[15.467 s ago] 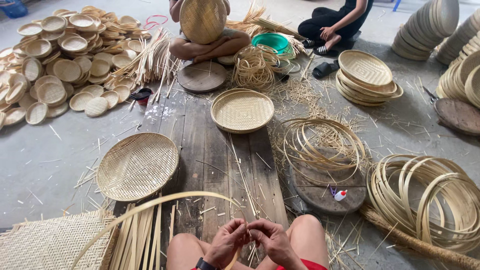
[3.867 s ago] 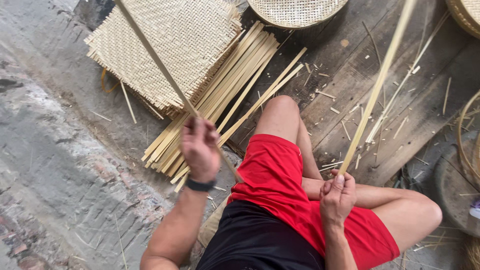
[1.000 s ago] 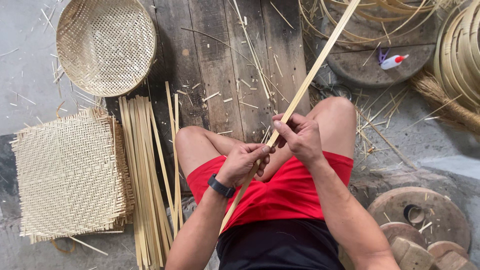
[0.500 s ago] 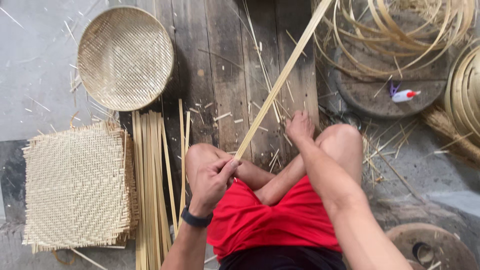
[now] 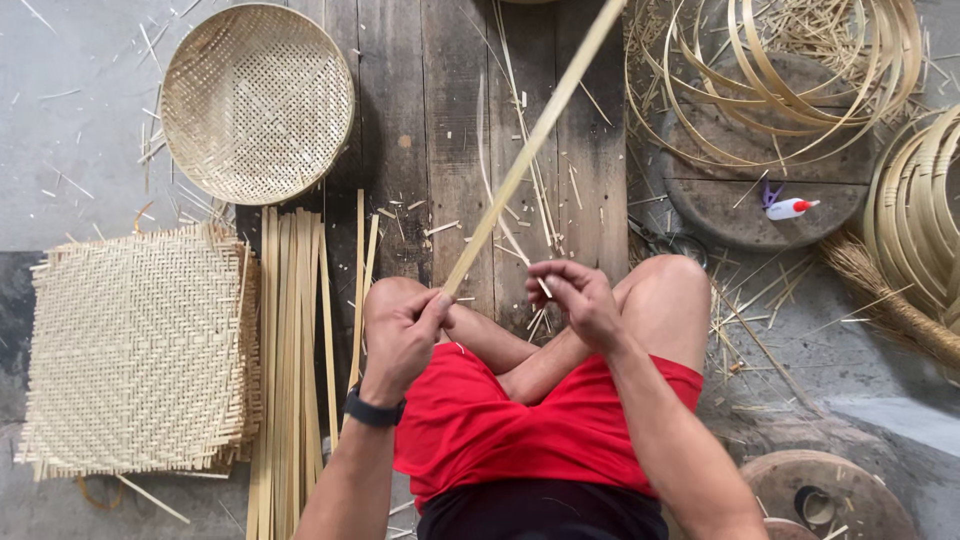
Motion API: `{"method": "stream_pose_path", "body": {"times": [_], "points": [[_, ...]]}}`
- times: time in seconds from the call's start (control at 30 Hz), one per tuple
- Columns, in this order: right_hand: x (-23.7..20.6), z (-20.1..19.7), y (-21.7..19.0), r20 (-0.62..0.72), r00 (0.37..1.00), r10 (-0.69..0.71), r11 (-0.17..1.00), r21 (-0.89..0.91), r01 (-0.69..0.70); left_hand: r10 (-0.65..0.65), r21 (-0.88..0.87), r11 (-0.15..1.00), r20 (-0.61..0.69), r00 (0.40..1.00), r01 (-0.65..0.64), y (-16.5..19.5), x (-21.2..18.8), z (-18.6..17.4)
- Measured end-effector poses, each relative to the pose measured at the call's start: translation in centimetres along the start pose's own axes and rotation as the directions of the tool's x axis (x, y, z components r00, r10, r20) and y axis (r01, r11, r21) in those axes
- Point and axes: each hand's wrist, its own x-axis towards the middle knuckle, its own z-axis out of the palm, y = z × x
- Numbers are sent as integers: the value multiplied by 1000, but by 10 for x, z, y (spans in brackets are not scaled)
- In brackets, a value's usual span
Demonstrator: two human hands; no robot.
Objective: The person sits on the floor and bends long bamboo strips into circular rims, joining the ends by hand. They repeatedly pick up new strips, shape them into circles, and place the finished rims on the floor beside them.
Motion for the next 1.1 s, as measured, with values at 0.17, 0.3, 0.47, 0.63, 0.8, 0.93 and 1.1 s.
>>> {"method": "stream_pose_path", "body": {"times": [0.17, 0.3, 0.47, 0.63, 0.8, 0.93, 1.1], "points": [[-57, 25, -12, 101, 908, -406, 835, -364, 413, 43, -51, 998, 104, 994, -38, 6, -12, 23], [-72, 41, -10, -13, 944, -331, 885, -350, 305, 111, -152, 985, 190, 976, -83, 12, -28, 31], [-82, 49, -1, -120, 937, -329, 906, -319, 278, 149, -109, 986, 240, 959, -126, 17, -41, 34], [-89, 47, 11, -206, 949, -239, 941, -289, 175, 126, -157, 984, 279, 952, -84, 16, -48, 36], [-95, 46, 15, -176, 960, -216, 935, -320, 152, 82, -281, 959, 361, 929, 24, 9, -50, 36], [-97, 45, 13, -199, 964, -174, 950, -291, 112, 76, -355, 931, 405, 911, 80, 2, -50, 37], [-99, 42, 13, -164, 974, -153, 946, -308, 97, 68, -323, 944, 371, 926, 60, -5, -51, 41]]}}
